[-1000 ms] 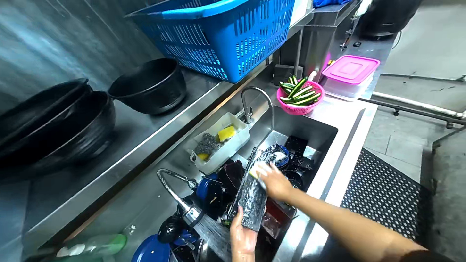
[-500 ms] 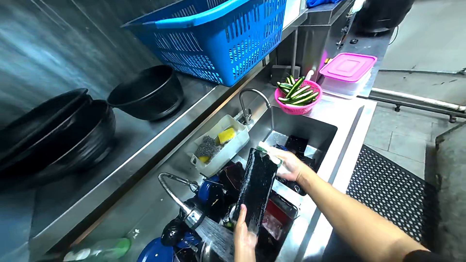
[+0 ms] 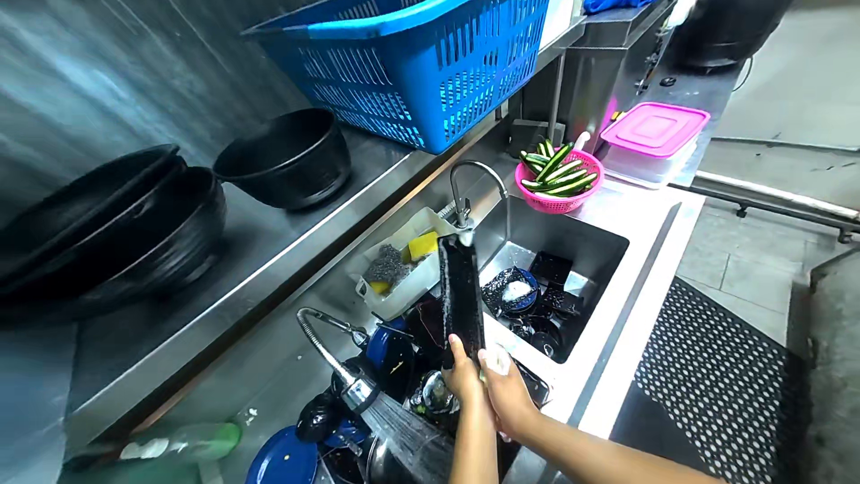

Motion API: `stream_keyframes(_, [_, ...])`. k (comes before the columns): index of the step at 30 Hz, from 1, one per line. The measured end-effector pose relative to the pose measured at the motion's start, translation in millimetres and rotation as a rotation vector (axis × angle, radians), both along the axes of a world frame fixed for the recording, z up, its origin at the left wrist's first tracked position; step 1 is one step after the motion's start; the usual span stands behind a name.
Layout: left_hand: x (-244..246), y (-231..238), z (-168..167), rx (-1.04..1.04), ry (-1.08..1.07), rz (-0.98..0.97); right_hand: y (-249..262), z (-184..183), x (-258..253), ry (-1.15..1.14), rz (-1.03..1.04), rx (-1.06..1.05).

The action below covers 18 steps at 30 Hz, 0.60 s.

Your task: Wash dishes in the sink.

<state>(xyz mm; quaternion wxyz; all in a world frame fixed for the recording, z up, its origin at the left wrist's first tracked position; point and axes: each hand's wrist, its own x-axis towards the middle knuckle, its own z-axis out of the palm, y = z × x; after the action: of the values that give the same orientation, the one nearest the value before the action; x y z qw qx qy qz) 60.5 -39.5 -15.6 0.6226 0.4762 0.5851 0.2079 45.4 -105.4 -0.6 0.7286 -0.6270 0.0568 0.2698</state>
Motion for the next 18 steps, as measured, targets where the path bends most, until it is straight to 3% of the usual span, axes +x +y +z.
stream_keyframes(3, [4.3, -12.5, -2.0, 0.154, -0.016, -0.140, -4.4, -8.2, 18.6, 0.002, -0.126, -0.036])
stream_keyframes(8, [-38.5, -5.6, -43.5, 0.140, -0.107, -0.712, -40.3, -30.4, 100.7, 0.234, -0.394, 0.035])
stream_keyframes(15, [-163.2, 39.2, -97.5, 0.021, 0.359, -0.603, -82.3, -126.3, 182.8, 0.345, -0.568, -0.041])
stream_keyframes(18, [-178.6, 44.7, -90.2, -0.111, 0.336, -0.404, -83.7, -150.7, 189.4, 0.353, -0.585, -0.073])
